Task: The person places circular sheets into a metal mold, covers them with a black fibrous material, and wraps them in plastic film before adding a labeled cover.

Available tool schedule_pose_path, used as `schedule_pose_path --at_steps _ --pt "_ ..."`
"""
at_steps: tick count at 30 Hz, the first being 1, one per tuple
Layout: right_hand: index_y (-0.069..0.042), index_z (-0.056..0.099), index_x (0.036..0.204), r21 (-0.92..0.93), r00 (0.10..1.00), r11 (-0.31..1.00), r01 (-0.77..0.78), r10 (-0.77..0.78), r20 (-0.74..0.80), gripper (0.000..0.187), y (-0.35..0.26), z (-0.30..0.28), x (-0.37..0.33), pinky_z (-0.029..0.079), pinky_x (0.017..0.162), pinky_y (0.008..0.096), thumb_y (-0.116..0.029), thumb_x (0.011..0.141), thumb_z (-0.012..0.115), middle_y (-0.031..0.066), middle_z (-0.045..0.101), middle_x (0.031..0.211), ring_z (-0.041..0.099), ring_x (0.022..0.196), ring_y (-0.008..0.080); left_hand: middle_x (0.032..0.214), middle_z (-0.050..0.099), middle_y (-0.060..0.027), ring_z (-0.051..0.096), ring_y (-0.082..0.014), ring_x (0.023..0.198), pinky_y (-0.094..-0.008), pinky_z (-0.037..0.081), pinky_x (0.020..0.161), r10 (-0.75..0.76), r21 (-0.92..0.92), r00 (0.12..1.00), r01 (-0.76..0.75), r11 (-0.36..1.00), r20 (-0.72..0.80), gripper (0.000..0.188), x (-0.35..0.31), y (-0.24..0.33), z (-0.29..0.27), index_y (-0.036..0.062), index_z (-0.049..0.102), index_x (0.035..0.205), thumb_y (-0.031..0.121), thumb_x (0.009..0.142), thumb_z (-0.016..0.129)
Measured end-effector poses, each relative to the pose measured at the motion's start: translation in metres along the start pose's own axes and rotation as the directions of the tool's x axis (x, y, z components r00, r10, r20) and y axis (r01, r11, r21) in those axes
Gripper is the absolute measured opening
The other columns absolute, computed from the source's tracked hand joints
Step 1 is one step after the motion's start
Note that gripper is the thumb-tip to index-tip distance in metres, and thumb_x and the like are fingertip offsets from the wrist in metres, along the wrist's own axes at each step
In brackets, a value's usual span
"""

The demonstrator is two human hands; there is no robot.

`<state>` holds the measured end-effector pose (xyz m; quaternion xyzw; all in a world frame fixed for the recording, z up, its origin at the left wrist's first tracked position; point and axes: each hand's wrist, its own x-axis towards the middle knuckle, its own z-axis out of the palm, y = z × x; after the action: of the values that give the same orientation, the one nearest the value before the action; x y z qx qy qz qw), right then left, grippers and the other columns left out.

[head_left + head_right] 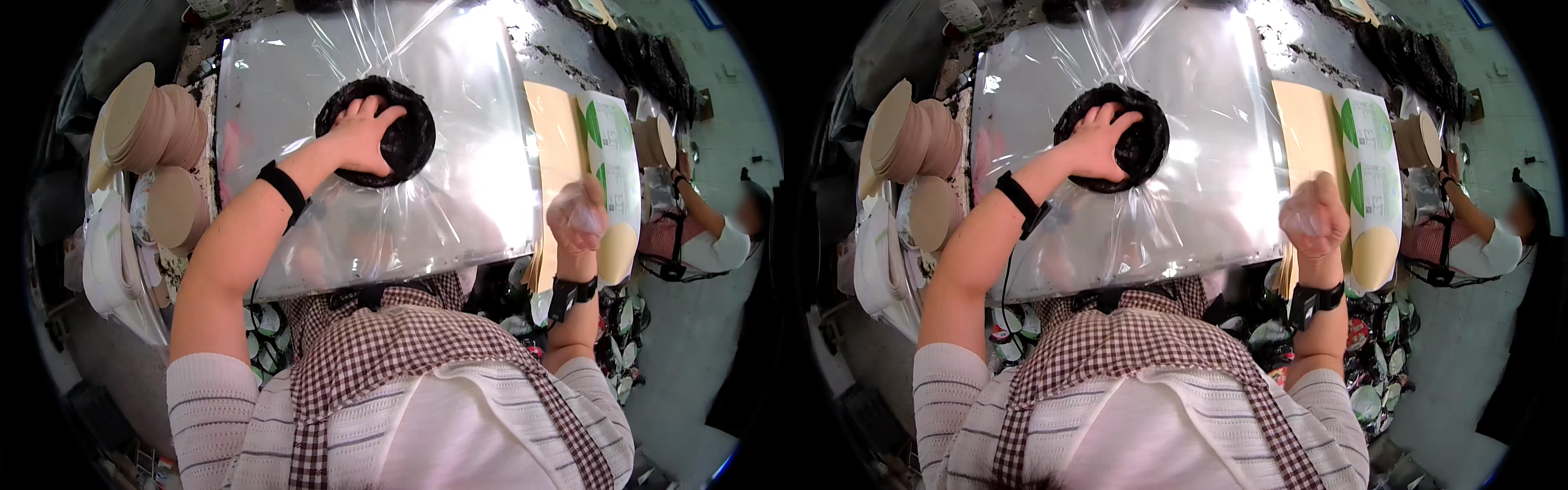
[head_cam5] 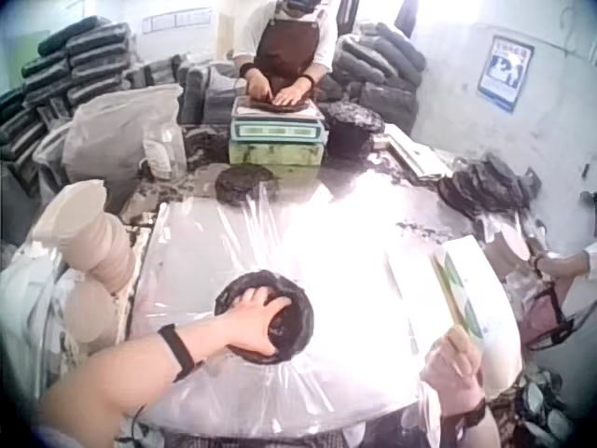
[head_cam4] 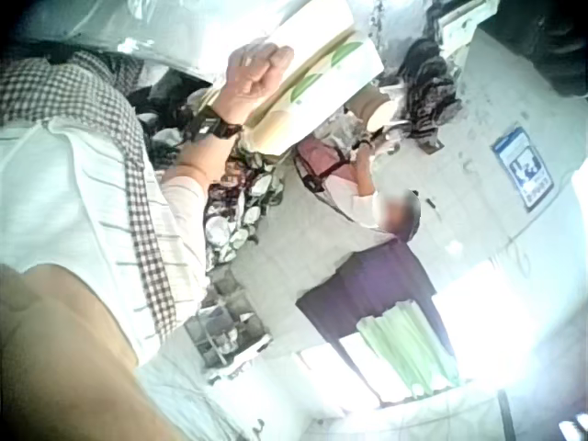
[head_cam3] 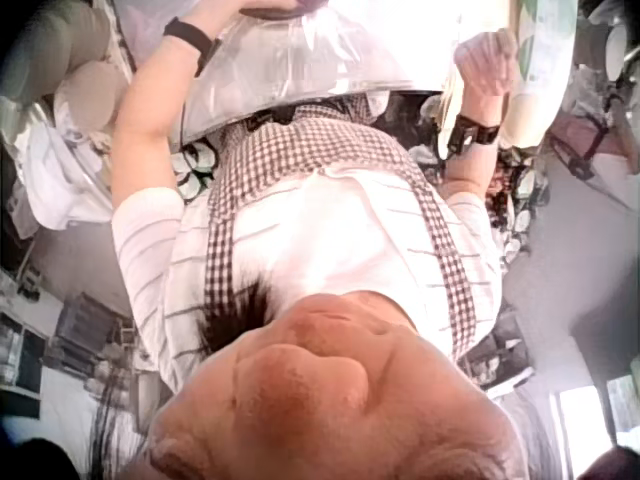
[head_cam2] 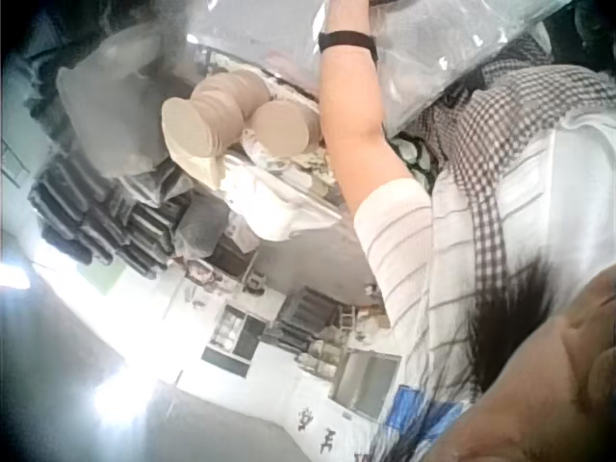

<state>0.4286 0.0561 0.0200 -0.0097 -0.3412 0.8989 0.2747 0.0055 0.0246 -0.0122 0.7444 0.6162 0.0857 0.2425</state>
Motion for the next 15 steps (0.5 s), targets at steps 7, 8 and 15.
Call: schedule_pose_path --at_steps 7,8,15 --pt "0.003 0.043 0.156 -0.075 0.877 0.937 -0.341 0.288 -0.385 0.073 0.218 0.085 0.090 0.053 0.105 0.0435 -0.034 0.101 0.074 0.0255 0.062 0.145 0.065 0.128 0.0312 0.159 0.039 -0.0192 0.038 -0.0447 0.146 -0.0549 0.037 0.122 -0.069 0.059 0.996 0.072 0.996 -0.062 0.106 0.011 0.013 0.012 0.0252 0.043 0.159 0.040 0.064 0.089" --pt "0.004 0.052 0.149 -0.118 0.783 0.888 -0.445 0.321 -0.532 0.055 0.221 0.088 0.116 0.060 0.092 0.0369 -0.027 0.107 0.068 0.0232 0.071 0.133 0.073 0.115 0.0248 0.159 0.040 -0.0191 0.039 -0.0442 0.144 -0.0550 0.036 0.122 -0.036 0.060 0.995 0.041 0.997 -0.091 0.107 0.008 0.006 0.015 0.0243 0.043 0.159 0.041 0.064 0.090" --pt "-0.014 0.065 0.142 -0.960 0.962 -0.069 -0.272 -0.046 -0.269 0.058 0.148 0.070 0.056 0.059 0.094 0.0440 -0.012 0.087 0.082 0.0169 0.066 0.141 0.069 0.121 0.0293 0.162 0.035 -0.0199 0.034 -0.0469 0.149 -0.0593 0.036 0.122 -0.046 0.116 0.998 0.050 0.992 -0.039 0.118 0.004 0.011 0.010 0.0251 0.036 0.162 0.041 0.062 0.096"
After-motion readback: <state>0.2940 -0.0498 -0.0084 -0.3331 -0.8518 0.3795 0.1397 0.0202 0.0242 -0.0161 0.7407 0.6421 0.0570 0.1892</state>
